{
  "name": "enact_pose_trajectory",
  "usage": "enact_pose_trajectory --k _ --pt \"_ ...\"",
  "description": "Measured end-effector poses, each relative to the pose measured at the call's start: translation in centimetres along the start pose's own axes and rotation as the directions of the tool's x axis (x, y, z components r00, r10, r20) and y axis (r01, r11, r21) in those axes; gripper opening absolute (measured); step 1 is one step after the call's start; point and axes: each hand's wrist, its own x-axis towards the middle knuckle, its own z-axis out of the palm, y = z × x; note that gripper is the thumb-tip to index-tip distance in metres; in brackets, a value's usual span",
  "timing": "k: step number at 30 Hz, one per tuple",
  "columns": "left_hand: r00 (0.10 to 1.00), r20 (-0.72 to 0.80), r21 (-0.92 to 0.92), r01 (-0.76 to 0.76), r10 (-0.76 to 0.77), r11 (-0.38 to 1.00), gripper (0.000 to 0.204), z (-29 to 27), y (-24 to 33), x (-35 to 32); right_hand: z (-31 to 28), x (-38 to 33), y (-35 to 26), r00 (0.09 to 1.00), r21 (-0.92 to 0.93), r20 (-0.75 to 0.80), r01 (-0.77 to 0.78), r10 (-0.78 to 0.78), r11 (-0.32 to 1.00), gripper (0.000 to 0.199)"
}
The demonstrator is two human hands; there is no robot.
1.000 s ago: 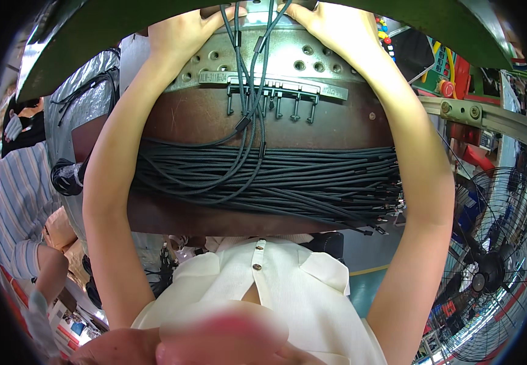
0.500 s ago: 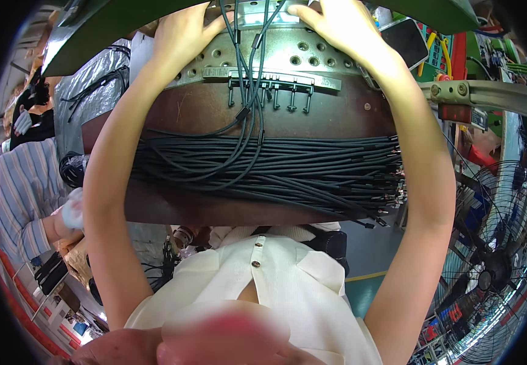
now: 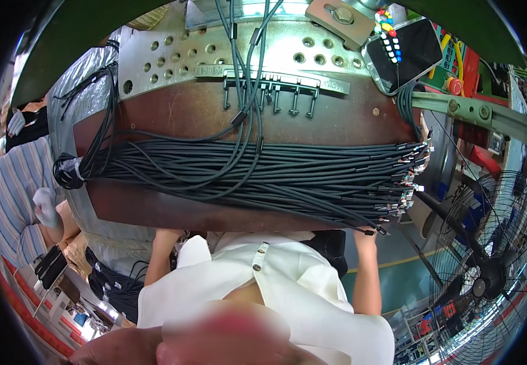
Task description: The person inserts cable ends into a metal fixture by hand, positions the fixture into a press machine, and retrieves the processed cables before repeating the process with another batch.
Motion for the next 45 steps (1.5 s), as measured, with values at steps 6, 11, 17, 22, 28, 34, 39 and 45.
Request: enact_pose_trajectory --k 6,11,17,22,28,34,39,45 --pt "0.998 -0.044 -0.002 0.050 -0.050 0.999 0.035 0.4 -1.3 0.7 3.0 2.8 0.3 0.957 0.364 -0.267 -0.009 0.114 0.931 0.037" --pt "0.997 -0.052 -0.020 0.052 -0.053 0.998 0.034 0.7 -1.8 0.8 3.1 3.1 0.8 0.948 0.397 -0.301 0.028 0.102 0.918 0.034" --pt "0.997 -0.061 -0.011 0.046 -0.047 0.999 0.033 0.8 -2.5 1.4 2.8 3.6 0.4 0.939 0.368 -0.339 0.066 0.067 0.928 0.031" --pt "0.996 -0.060 -0.036 0.059 -0.061 0.998 0.032 0.9 -2.9 1.6 0.3 4.3 -1.0 0.891 0.166 -0.451 0.128 -0.040 0.978 0.022" --pt "0.991 -0.082 0.014 -0.103 0.104 0.995 0.035 -2.9 1.0 0.6 -10.5 2.3 -3.7 0.905 0.447 0.341 0.082 -0.255 0.891 0.031" --pt "0.692 0.340 -0.558 -0.396 0.636 0.729 0.041 -8.7 6.5 -0.6 -20.2 9.1 -10.2 0.887 0.781 -0.080 0.339 -0.455 0.524 0.021" --pt "0.623 0.073 -0.525 -0.640 0.779 0.560 0.042 -6.3 12.4 1.2 -17.6 16.2 -17.0 0.731 -0.065 -0.437 0.556 -0.525 0.829 0.022" --pt "0.546 -0.067 0.258 -0.799 0.835 0.543 0.066 -9.4 12.3 6.7 -19.4 13.9 -19.9 0.686 0.279 -0.411 0.721 -0.600 0.634 0.040"
